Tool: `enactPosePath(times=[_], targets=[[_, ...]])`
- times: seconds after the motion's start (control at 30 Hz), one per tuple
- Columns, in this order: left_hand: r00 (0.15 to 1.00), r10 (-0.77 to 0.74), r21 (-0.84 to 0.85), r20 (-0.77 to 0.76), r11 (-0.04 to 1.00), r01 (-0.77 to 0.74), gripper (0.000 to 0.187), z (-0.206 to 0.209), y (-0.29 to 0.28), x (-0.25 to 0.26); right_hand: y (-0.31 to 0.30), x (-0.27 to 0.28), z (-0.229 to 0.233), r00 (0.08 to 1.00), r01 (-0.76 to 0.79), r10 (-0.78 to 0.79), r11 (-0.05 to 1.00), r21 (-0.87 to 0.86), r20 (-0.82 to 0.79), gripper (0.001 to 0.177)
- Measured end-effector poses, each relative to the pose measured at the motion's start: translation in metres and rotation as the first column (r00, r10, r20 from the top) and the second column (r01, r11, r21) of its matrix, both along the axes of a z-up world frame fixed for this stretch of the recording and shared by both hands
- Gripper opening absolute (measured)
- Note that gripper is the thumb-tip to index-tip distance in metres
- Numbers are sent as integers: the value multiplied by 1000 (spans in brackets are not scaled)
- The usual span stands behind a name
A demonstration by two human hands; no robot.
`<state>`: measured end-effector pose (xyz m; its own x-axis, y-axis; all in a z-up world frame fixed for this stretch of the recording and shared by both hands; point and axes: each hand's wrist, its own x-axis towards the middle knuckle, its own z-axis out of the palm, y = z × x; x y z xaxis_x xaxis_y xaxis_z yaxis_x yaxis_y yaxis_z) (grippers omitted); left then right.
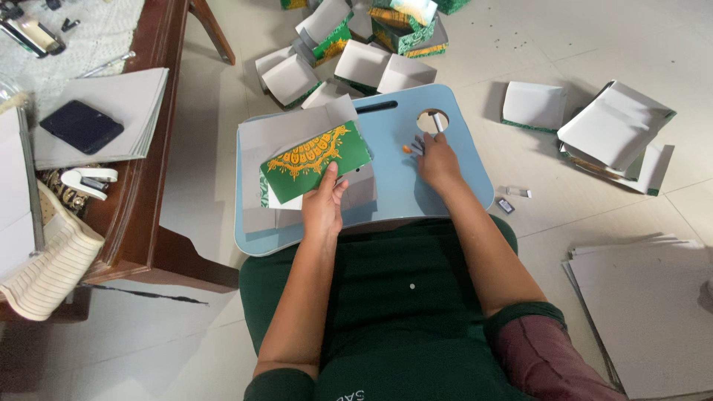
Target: The person sits on the floor and assembles small decorative boxes from flat paper sheets. They use a stapler to secure the edges of the boxes, folding the flaps and stapling them together. The person handles multiple boxes, stacking the finished ones on a blue tray.
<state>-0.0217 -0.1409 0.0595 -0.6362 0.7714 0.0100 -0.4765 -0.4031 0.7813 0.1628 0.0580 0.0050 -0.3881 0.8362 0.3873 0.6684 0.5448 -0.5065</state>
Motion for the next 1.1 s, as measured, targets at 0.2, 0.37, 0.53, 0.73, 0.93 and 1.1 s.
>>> enactPosePath(times=[0.2,0.37,0.53,0.73,0.93,1.1], targets=[[999,26,4,30,1000,-26,33,-1,1,0,6,-4,64,895,-69,166,968,240,-413,53],[997,17,13,74,1000,-18,32,3,1,3,-16,5,113,800,-176,231,973,152,-553,51],[989,15,143,150,989,-36,32,1,4,1,-87,26,120,681,-669,219,575,-472,-699,51],[987,14,172,157,984,-41,30,-5,12,7,-138,13,83,632,-756,245,403,-515,-736,46],[986,-6,167,164,986,-22,39,8,5,24,-143,-8,73,514,-795,294,515,-319,-806,35],[994,-55,307,89,952,26,38,13,1,33,-155,-11,89,560,-753,293,571,-328,-775,31]])
